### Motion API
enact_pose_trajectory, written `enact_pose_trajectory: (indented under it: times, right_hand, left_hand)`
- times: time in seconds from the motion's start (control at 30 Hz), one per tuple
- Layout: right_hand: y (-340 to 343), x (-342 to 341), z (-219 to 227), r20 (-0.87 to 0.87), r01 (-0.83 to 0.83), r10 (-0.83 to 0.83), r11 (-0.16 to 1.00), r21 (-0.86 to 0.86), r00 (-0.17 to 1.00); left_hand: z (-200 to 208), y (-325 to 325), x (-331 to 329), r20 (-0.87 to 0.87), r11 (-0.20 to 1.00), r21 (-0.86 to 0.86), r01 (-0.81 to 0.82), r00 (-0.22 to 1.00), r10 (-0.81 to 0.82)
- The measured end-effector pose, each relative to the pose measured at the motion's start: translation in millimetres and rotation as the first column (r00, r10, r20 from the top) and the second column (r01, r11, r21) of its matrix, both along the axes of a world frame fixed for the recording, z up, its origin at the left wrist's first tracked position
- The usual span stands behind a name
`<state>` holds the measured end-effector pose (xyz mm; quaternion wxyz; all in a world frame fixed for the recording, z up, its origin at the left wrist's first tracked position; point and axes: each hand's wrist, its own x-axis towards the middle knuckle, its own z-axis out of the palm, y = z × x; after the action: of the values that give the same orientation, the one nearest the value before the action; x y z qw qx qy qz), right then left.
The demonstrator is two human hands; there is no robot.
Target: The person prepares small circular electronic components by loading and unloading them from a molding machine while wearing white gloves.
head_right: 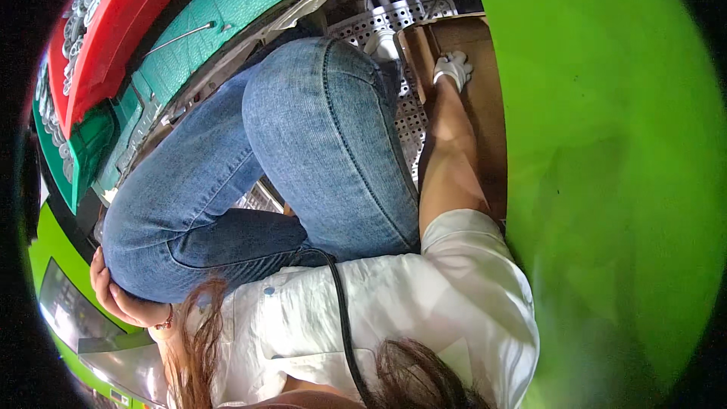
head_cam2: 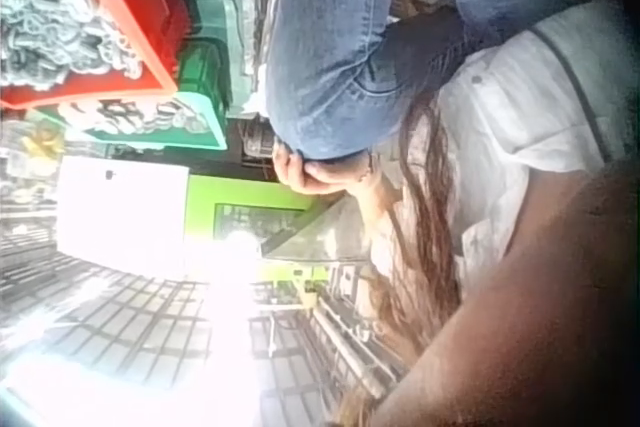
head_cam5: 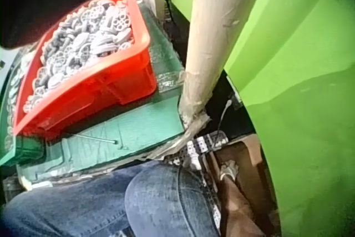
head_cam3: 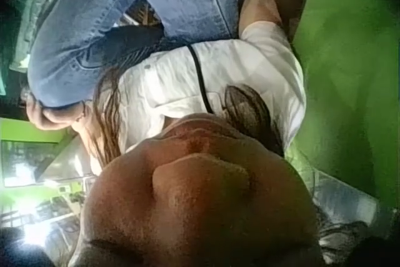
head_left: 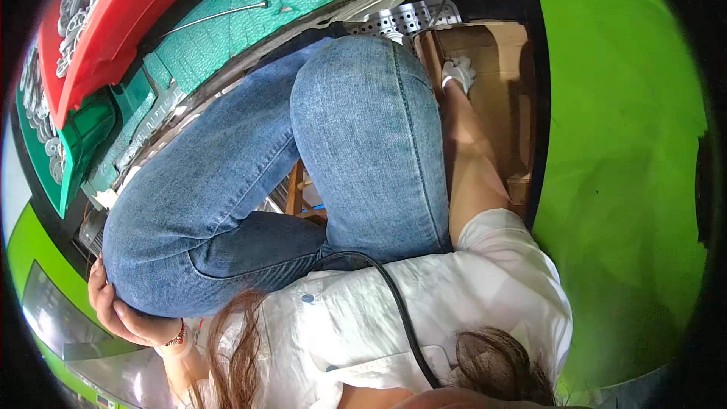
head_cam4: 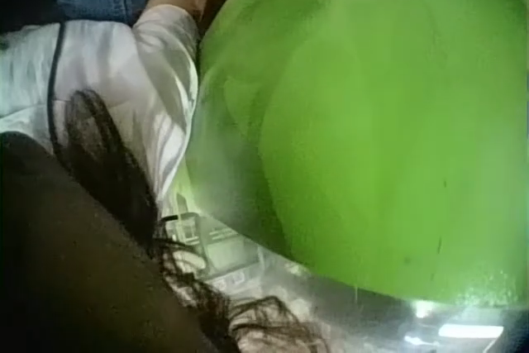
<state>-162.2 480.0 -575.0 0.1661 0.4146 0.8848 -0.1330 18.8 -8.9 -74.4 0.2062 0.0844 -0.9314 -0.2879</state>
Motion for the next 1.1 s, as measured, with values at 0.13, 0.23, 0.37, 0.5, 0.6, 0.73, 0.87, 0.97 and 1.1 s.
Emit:
enact_pose_trajectory:
  times: [0.13,0.23,0.37,0.5,0.6,0.73,0.87,0.97,1.1]
  right_hand:
    - [-10.5,-2.9,9.2,0.005,-0.011,0.011,0.998,-0.065,1.0]
    - [-7.8,-2.9,8.8,0.022,-0.016,0.017,1.0,-0.022,1.0]
    - [16.4,-0.9,-6.0,-0.01,-0.074,0.074,0.994,-0.084,0.997]
    - [39.3,22.7,-13.9,0.028,0.023,-0.022,0.999,-0.026,0.999]
    - [50.8,43.5,-15.2,0.107,0.149,-0.148,0.989,-0.008,0.983]
    - [24.4,39.4,27.4,0.186,0.169,-0.169,0.985,0.016,0.968]
    - [49.9,50.2,-10.2,0.062,0.335,-0.336,0.942,0.039,0.94]
    - [32.8,38.7,-3.8,0.034,0.337,-0.337,0.941,0.0,0.941]
    - [-0.6,4.0,18.9,0.2,0.312,-0.297,0.949,-0.046,0.934]
  left_hand:
    - [-1.9,-2.7,6.1,-0.011,1.0,-0.011,-0.018,1.0,0.017]
    - [-0.5,1.8,1.9,-0.009,1.0,0.006,-0.013,1.0,0.013]
    - [-2.6,-3.6,3.4,-0.008,1.0,-0.007,0.008,1.0,-0.008]
    - [-2.2,-2.0,-0.1,-0.005,1.0,-0.022,-0.005,1.0,0.005]
    - [-2.2,-3.5,-0.6,-0.005,1.0,-0.02,-0.001,1.0,0.001]
    - [-2.7,-1.6,4.9,-0.021,0.999,-0.017,-0.043,0.999,0.043]
    - [-6.8,-6.9,-0.6,-0.031,1.0,-0.013,-0.002,1.0,0.001]
    - [-2.1,0.0,-0.6,0.0,0.999,-0.034,-0.023,1.0,0.023]
    - [-2.1,-2.1,1.6,-0.005,1.0,-0.027,-0.006,1.0,0.005]
